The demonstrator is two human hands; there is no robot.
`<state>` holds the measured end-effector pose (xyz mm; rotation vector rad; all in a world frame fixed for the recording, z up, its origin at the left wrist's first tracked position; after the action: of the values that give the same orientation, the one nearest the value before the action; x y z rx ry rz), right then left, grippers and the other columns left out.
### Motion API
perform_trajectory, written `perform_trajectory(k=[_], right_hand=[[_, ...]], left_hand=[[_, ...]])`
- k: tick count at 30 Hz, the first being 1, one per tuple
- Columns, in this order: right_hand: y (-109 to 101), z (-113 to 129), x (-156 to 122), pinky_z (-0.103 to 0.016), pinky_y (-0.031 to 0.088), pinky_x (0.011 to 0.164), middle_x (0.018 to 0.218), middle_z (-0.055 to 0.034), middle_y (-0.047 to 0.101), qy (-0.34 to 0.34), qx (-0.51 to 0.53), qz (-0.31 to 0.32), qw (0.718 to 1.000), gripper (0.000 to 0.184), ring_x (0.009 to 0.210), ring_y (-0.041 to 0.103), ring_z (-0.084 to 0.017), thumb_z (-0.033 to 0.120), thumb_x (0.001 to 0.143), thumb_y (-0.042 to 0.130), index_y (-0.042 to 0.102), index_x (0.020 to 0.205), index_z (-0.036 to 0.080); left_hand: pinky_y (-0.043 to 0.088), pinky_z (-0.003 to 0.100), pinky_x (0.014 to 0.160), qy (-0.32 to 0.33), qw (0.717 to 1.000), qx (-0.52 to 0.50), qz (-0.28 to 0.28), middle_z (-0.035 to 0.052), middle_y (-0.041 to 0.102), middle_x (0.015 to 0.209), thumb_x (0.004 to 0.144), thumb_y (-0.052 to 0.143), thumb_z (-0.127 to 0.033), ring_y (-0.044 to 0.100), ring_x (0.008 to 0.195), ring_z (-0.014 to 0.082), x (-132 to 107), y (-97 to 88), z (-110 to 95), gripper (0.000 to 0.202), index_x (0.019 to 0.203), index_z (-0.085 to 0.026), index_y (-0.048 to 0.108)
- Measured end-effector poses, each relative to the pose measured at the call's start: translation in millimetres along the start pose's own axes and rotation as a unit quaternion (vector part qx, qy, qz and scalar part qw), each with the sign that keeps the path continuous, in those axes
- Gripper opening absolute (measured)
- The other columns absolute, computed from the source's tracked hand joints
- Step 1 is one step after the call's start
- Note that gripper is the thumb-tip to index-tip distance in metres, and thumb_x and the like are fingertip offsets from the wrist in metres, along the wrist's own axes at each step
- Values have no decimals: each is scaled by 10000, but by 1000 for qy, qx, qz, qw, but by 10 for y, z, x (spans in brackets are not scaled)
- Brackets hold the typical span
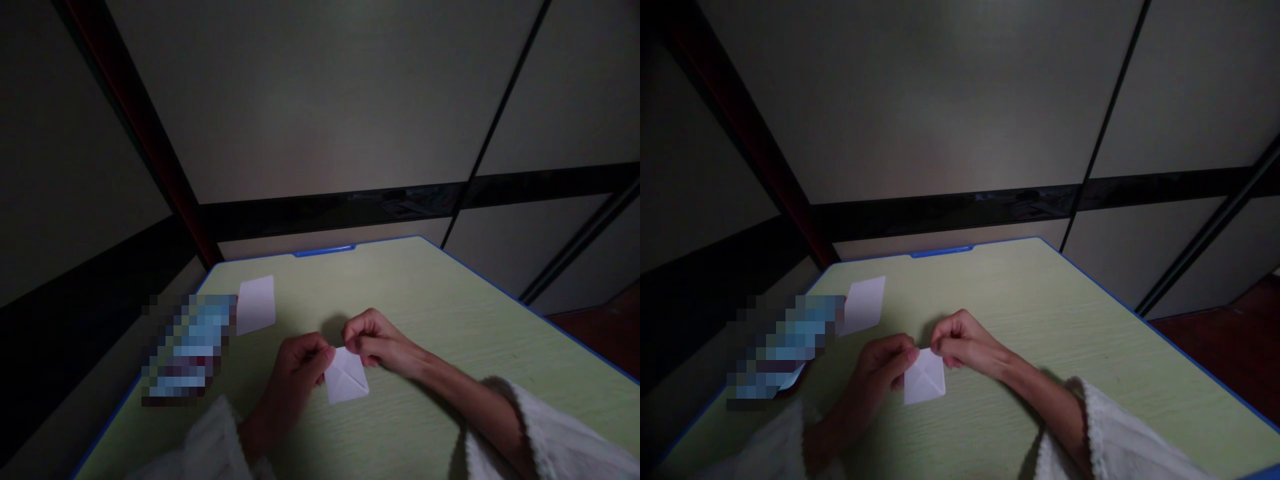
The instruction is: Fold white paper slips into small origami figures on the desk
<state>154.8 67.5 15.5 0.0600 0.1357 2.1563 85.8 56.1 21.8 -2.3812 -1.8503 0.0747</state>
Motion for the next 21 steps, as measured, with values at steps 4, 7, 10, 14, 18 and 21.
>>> perform_trajectory(k=[4,7,10,14,18,21], right_hand=[[-28,-13,1,-141,161,276,298,70,400,-6,28,-8,1000,107,263,258,-13,94,521,437,505,440,115],[-51,-15,-2,-142,158,274,307,63,414,-19,53,-14,998,113,258,257,-10,103,533,446,522,450,107],[-59,-19,-3,-145,153,270,317,58,423,-29,71,-14,997,121,260,269,-13,98,530,437,534,459,106],[-122,36,-3,-154,146,276,312,58,405,-45,79,-43,995,119,260,258,-15,136,544,456,517,445,112],[-279,178,-41,-160,221,339,409,40,451,-78,45,-132,987,132,340,343,-31,216,607,510,511,520,118],[-145,181,-22,-174,249,405,454,44,437,-66,-5,-88,994,183,404,359,-39,278,625,564,504,570,114]], left_hand=[[191,193,370,0,1000,-2,-10,-77,285,360,612,484,-258,263,358,55,-4,-26,-11,259,395,-171,372],[182,191,363,-7,1000,-20,-22,-79,280,364,609,488,-268,252,354,53,-8,-44,14,254,404,-172,373],[179,189,359,-19,998,-43,-38,-76,295,366,593,503,-277,264,356,53,-17,-71,45,242,409,-170,386],[184,180,353,-24,995,-67,-71,-76,322,361,585,525,-289,282,352,50,-11,-156,83,229,427,-164,415],[196,167,338,-9,990,-80,-118,-77,352,362,605,521,-321,299,341,46,2,-275,89,229,462,-163,436],[224,162,336,12,992,-68,-108,-73,369,364,624,519,-328,316,342,46,8,-245,35,252,458,-161,430]])
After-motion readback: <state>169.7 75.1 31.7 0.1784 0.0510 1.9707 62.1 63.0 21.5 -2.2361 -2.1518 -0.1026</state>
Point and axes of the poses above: each hand's wrist, its own x-axis towards the middle knuckle, its own y-axis out of the palm, z = x × y, the point moved 10 cm from there along x, towards the middle knuckle
